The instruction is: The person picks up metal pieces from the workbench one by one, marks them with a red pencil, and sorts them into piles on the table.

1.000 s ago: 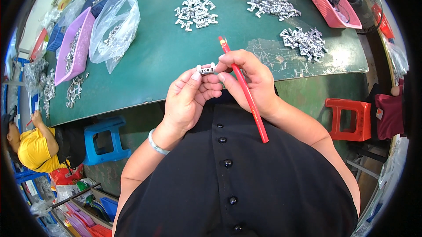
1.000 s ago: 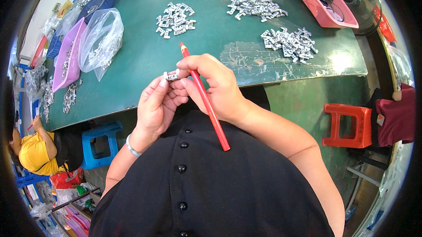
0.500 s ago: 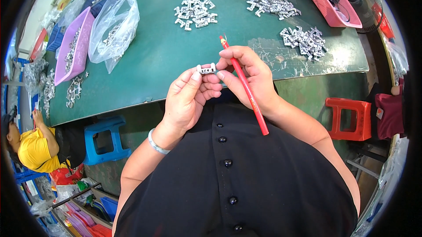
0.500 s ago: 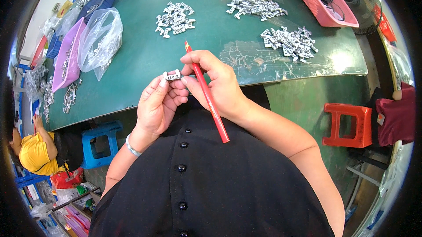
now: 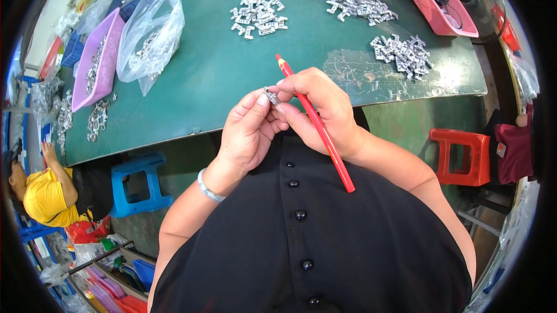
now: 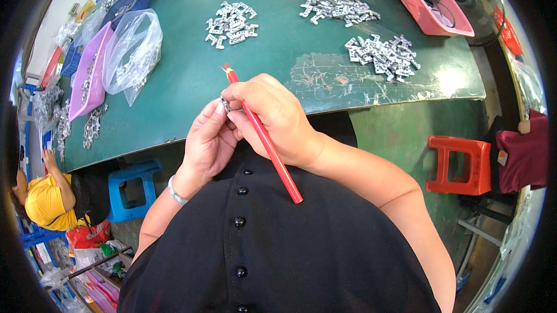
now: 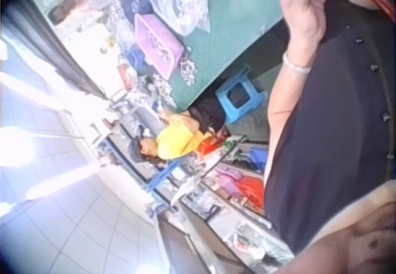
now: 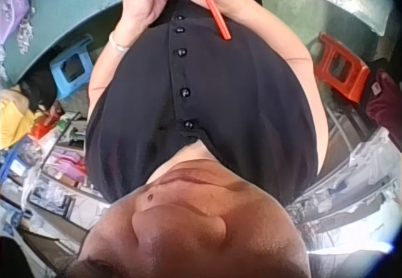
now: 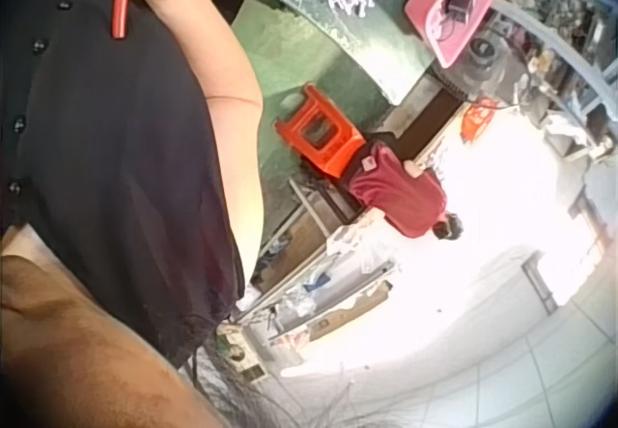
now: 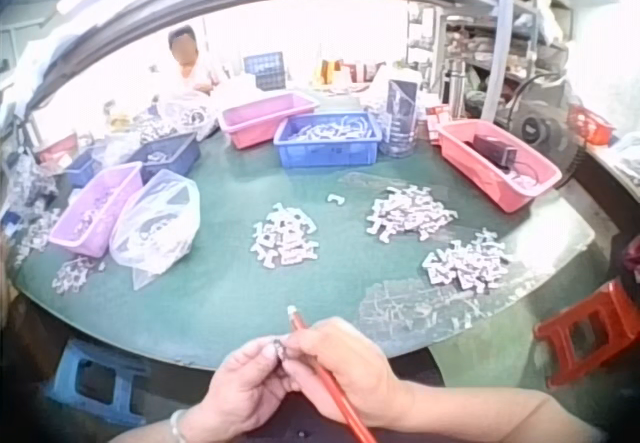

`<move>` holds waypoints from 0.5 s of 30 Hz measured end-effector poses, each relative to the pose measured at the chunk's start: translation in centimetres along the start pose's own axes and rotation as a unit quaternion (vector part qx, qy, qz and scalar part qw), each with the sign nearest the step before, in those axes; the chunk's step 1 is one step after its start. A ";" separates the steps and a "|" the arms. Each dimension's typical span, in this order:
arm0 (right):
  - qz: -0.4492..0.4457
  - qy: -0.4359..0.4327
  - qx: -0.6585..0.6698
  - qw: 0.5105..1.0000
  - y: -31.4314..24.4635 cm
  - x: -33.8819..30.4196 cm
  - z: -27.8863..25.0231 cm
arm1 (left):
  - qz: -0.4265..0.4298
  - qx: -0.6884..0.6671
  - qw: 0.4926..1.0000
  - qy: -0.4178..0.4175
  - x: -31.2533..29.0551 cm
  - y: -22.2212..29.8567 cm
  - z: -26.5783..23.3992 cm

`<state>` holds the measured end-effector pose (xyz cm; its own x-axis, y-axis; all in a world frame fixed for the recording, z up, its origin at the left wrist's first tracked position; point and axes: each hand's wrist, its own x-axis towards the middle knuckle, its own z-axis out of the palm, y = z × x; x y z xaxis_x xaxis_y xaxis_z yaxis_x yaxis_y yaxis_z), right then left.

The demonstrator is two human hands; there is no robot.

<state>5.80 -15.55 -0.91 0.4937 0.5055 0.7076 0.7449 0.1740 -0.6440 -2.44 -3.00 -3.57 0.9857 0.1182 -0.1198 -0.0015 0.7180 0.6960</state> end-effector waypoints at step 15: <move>0.086 0.008 0.027 0.996 0.6 -0.9 -0.3 | 0.105 0.088 0.991 0.006 -0.4 0.3 0.0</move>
<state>5.89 -16.14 -1.87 0.6193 0.5181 0.5899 0.6242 0.1310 -0.7702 -2.85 -2.84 -3.32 0.9648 0.2609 0.0332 -0.1760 0.5469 0.8185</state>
